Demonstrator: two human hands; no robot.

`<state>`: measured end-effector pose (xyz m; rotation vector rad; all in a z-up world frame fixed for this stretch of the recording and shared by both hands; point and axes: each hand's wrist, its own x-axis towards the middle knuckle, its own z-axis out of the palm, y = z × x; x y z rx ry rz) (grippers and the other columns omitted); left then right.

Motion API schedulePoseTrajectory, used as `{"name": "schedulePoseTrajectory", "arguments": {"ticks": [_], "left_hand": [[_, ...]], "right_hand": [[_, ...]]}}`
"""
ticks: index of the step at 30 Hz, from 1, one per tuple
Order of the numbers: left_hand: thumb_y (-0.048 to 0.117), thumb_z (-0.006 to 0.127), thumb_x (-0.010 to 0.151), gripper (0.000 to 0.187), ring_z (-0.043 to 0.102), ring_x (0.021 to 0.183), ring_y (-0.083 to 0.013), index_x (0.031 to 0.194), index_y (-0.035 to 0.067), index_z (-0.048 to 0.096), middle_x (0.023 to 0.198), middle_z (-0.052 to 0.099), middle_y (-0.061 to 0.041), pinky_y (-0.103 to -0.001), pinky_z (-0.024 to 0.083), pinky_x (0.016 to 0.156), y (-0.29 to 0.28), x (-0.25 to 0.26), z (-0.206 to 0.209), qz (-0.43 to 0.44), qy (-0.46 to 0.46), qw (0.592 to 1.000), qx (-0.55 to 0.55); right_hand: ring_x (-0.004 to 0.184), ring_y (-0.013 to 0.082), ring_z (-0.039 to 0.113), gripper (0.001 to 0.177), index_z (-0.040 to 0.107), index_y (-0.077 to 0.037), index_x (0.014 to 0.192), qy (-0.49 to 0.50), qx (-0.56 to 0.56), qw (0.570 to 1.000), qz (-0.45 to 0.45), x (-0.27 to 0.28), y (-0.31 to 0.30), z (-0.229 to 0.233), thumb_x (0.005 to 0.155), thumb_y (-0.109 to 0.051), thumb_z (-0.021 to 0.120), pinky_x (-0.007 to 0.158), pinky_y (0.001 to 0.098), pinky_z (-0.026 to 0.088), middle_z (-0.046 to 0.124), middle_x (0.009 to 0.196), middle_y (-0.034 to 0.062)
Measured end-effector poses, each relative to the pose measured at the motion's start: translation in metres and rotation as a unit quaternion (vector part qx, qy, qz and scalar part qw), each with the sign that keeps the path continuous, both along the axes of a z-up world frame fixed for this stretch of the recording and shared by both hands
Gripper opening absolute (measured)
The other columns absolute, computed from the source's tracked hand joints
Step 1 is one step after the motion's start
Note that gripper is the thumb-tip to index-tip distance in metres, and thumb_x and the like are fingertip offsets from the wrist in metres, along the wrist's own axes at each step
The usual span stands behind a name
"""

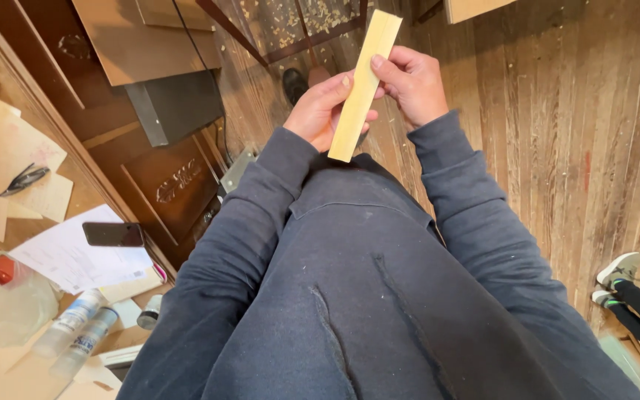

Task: Assembling wooden picture frames using a joining machine and miter saw.

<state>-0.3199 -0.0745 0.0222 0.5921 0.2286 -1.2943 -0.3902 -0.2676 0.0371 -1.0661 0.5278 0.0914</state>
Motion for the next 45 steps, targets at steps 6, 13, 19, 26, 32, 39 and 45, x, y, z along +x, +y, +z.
{"name": "schedulePoseTrajectory", "arguments": {"ticks": [6,13,19,26,32,39,45], "left_hand": [[0.012,0.063,0.102,0.046,0.073,0.092,-0.0243,0.145,0.0,0.053,0.125,0.07,-0.017,-0.038,0.062,0.079,-0.001,0.022,0.009,0.0,-0.059,0.998,0.026],[-0.004,0.065,0.092,0.047,0.075,0.09,-0.0259,0.138,-0.007,0.055,0.118,0.073,-0.02,-0.036,0.063,0.08,-0.01,0.063,0.014,-0.046,-0.106,0.989,0.096],[-0.002,0.062,0.096,0.036,0.076,0.089,-0.0257,0.131,-0.009,0.059,0.112,0.075,-0.02,-0.036,0.063,0.078,-0.027,0.08,0.002,-0.16,-0.11,0.973,0.121],[-0.005,0.057,0.096,0.025,0.076,0.08,-0.0279,0.119,-0.005,0.049,0.101,0.073,-0.023,-0.039,0.064,0.069,-0.093,0.096,-0.026,-0.098,-0.139,0.969,0.181],[-0.009,0.057,0.091,0.025,0.077,0.074,-0.0274,0.113,-0.005,0.048,0.094,0.075,-0.022,-0.037,0.066,0.065,-0.217,0.151,-0.068,-0.011,-0.288,0.915,0.284],[0.014,0.079,0.085,0.036,0.071,0.089,-0.0463,0.106,-0.002,0.055,0.094,0.073,-0.029,-0.049,0.058,0.078,-0.287,0.188,-0.155,-0.038,-0.591,0.615,0.52],[0.012,0.068,0.09,0.023,0.075,0.087,-0.0439,0.106,0.001,0.054,0.096,0.074,-0.022,-0.048,0.06,0.078,-0.295,0.182,-0.087,0.011,-0.488,0.683,0.544]], "right_hand": [[0.08,0.0087,0.067,0.023,0.071,0.004,0.114,0.019,-0.022,1.0,-0.012,0.021,0.005,-0.007,0.104,-0.016,0.068,0.071,0.0223,0.055,0.073,0.097,0.0066],[0.077,0.0121,0.067,0.023,0.068,0.004,0.109,0.056,0.057,0.993,-0.084,0.034,0.005,-0.032,0.106,-0.019,0.066,0.069,0.0258,0.056,0.071,0.092,0.0077],[0.076,0.0146,0.069,0.026,0.068,0.002,0.107,0.09,0.066,0.975,-0.189,0.023,0.002,-0.037,0.105,-0.023,0.064,0.068,0.0294,0.057,0.072,0.093,0.0093],[0.075,0.0149,0.069,0.028,0.065,-0.002,0.104,0.134,0.051,0.955,-0.26,0.014,-0.082,-0.069,0.107,-0.03,0.061,0.067,0.0292,0.057,0.07,0.09,0.0084],[0.077,0.0126,0.069,0.025,0.065,-0.003,0.105,0.154,0.037,0.971,-0.178,-0.001,-0.161,-0.084,0.107,-0.027,0.06,0.067,0.0261,0.056,0.071,0.094,0.0078],[0.077,0.014,0.068,0.024,0.065,-0.002,0.105,0.165,0.049,0.974,-0.145,-0.031,-0.236,-0.114,0.108,-0.025,0.061,0.068,0.0261,0.055,0.071,0.095,0.0097],[0.083,0.0154,0.072,0.028,0.065,-0.002,0.104,0.185,0.041,0.969,-0.16,-0.019,-0.28,-0.123,0.11,-0.028,0.058,0.073,0.0286,0.059,0.072,0.096,0.0104]]}}
